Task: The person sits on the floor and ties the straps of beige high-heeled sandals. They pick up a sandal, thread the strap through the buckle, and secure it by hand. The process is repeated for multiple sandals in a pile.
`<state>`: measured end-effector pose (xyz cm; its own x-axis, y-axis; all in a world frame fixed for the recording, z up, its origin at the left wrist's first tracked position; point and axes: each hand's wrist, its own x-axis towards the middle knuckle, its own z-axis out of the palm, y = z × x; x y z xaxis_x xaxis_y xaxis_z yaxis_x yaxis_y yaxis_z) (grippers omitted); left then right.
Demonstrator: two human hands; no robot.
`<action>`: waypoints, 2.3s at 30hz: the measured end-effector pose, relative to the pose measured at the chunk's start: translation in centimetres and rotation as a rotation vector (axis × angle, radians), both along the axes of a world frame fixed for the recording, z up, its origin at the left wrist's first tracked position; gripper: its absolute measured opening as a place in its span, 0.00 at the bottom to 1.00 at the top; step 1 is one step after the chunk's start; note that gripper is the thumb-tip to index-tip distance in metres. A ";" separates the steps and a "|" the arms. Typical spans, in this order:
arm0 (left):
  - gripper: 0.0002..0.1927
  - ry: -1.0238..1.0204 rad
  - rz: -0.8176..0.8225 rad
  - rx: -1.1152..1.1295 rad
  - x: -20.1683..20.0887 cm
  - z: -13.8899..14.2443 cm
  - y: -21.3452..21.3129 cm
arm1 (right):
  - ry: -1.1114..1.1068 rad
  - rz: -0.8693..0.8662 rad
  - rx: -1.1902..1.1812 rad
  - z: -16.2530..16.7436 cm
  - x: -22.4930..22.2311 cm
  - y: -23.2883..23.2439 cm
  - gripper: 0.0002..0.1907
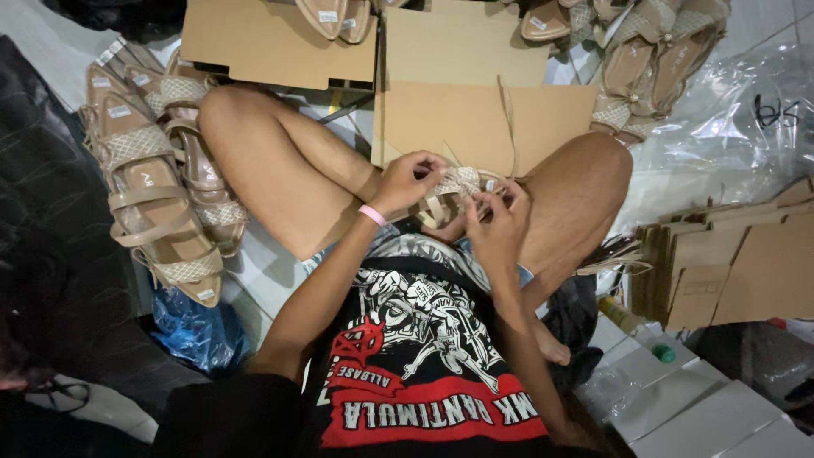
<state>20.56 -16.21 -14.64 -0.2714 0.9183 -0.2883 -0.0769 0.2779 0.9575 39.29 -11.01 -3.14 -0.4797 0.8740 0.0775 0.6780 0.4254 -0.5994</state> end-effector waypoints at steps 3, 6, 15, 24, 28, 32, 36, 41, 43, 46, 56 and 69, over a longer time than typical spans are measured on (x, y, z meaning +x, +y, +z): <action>0.11 0.034 0.008 -0.010 -0.2 0.5 0.1 | -0.027 -0.029 0.018 -0.4 -0.7 -0.2 0.10; 0.13 0.097 -0.008 -0.065 -0.2 1.0 0.5 | -0.072 -0.034 -0.009 -0.8 -1.1 0.4 0.09; 0.13 0.043 0.025 -0.093 0.5 1.6 1.4 | -0.098 -0.095 -0.169 -1.4 -0.8 1.0 0.08; 0.10 0.352 0.023 -0.030 1.7 0.7 1.4 | -0.220 -0.008 -0.254 -4.4 1.0 3.1 0.11; 0.10 0.319 0.021 -0.049 1.9 0.1 1.1 | -0.196 0.006 -0.286 -4.2 0.9 3.8 0.10; 0.15 0.000 0.000 0.009 0.9 -0.4 0.7 | -0.172 -0.020 -0.259 -2.8 1.5 4.3 0.10; 0.24 0.005 -0.027 0.060 0.3 0.1 -0.3 | -0.048 -0.101 -0.278 -1.9 1.7 4.7 0.09; 0.27 0.050 -0.016 0.058 0.5 1.8 -0.8 | 0.012 -0.123 -0.424 -1.6 1.0 5.3 0.10; 0.29 0.097 -0.001 0.100 0.5 2.3 -1.0 | -0.040 -0.164 -0.478 -1.5 0.8 5.4 0.10; 0.30 0.132 0.006 0.114 0.3 2.6 -1.2 | -0.021 -0.149 -0.516 -1.7 0.3 5.6 0.12; 0.28 0.465 0.019 0.127 1.1 4.0 -2.5 | -0.150 -0.067 -0.382 -2.2 0.6 5.5 0.11; 0.30 0.511 0.097 0.059 0.8 5.8 -3.0 | 0.249 -0.101 -0.638 -3.6 1.0 6.2 0.10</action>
